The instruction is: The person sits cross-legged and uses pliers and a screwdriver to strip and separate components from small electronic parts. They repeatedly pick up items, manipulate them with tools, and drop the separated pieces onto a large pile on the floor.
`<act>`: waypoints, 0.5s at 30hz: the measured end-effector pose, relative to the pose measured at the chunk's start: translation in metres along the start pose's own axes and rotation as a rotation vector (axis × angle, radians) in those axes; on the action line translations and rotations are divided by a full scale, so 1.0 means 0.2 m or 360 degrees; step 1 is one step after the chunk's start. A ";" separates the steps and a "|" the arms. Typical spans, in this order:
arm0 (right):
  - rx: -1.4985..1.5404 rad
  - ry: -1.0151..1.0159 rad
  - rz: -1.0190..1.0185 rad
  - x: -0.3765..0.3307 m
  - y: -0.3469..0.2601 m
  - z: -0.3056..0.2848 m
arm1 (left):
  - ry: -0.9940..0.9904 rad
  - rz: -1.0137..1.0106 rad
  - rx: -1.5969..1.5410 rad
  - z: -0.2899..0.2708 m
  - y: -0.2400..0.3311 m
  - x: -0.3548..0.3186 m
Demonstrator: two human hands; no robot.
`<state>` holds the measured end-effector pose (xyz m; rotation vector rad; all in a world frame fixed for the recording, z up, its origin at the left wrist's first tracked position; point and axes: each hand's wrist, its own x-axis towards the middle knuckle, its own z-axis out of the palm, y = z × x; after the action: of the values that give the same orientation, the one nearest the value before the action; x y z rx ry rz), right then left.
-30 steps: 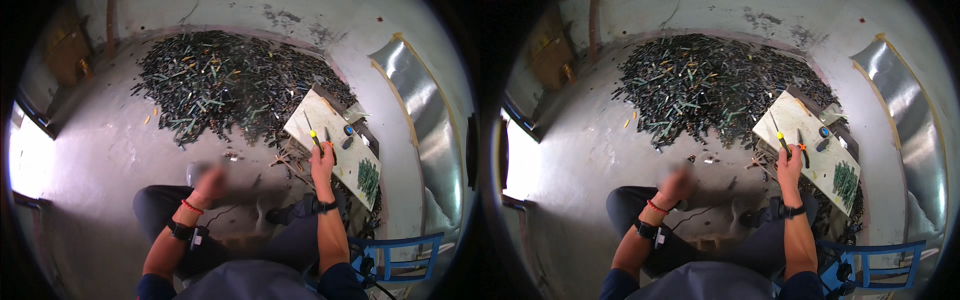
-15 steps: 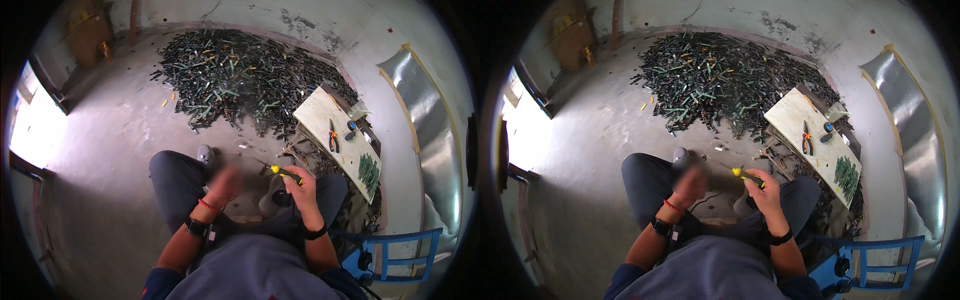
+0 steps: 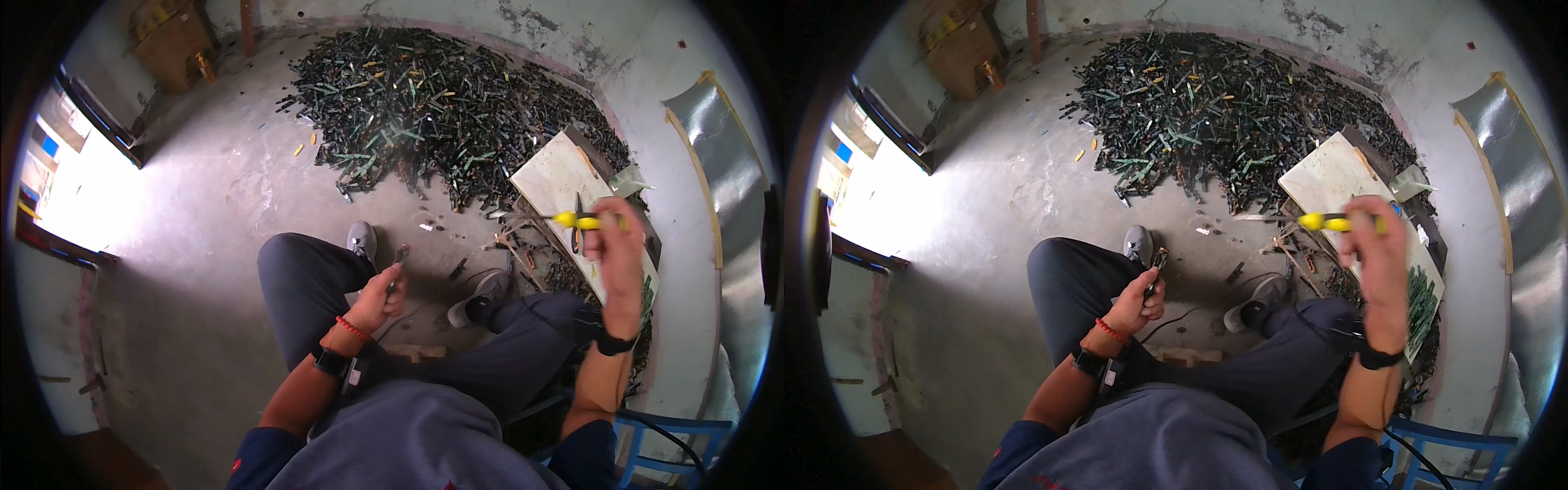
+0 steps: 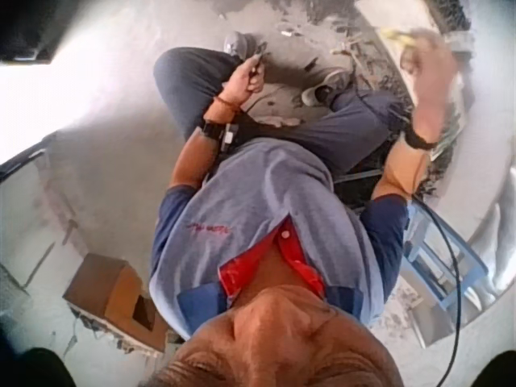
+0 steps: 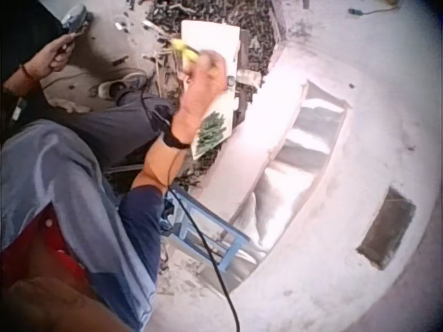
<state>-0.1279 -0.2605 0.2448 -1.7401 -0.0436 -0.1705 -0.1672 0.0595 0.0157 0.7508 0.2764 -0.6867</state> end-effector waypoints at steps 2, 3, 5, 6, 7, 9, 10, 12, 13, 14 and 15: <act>-0.0001 0.0185 -0.0127 -0.01 -0.04 -0.23 | 0.0026 -0.0010 0.0039 0.01 -0.01 0.00; 0.0076 0.0213 -0.0181 -0.01 -0.06 -0.35 | 0.0024 -0.0010 0.0059 0.01 -0.01 0.00; 0.0280 0.0321 -0.0268 -0.03 -0.10 -0.57 | 0.0050 -0.0031 0.0077 0.02 -0.01 0.01; 0.0383 0.0424 -0.0305 -0.06 -0.15 -0.69 | 0.0050 -0.0072 0.0075 0.03 -0.02 0.03; 0.0388 0.0356 -0.0378 -0.07 -0.18 -0.82 | 0.0070 -0.0095 0.0074 0.04 -0.02 0.04; 0.0452 0.0234 -0.0493 -0.06 -0.24 -1.08 | 0.0116 -0.0117 0.0015 0.01 -0.04 0.06; 0.0427 0.0281 -0.0530 -0.04 -0.29 -1.20 | 0.0130 -0.0106 0.0011 0.01 -0.04 0.07; 0.0370 0.0384 -0.0574 -0.02 -0.42 -1.37 | 0.0175 -0.0078 0.0060 0.02 -0.04 0.06; 0.0288 0.0441 -0.0597 -0.01 -0.49 -1.42 | 0.0168 -0.0098 0.0041 0.01 -0.04 0.05; 0.0213 0.0488 -0.0619 -0.01 -0.56 -1.47 | 0.0170 -0.0110 0.0020 0.00 -0.05 0.05; 0.0150 0.0417 -0.0642 -0.04 -0.64 -1.57 | 0.0174 -0.0107 0.0039 0.00 -0.05 0.06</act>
<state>-0.1807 -0.5464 0.4199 -1.5864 -0.2078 -0.6802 -0.1646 0.0482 0.0045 0.8068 0.3948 -0.7147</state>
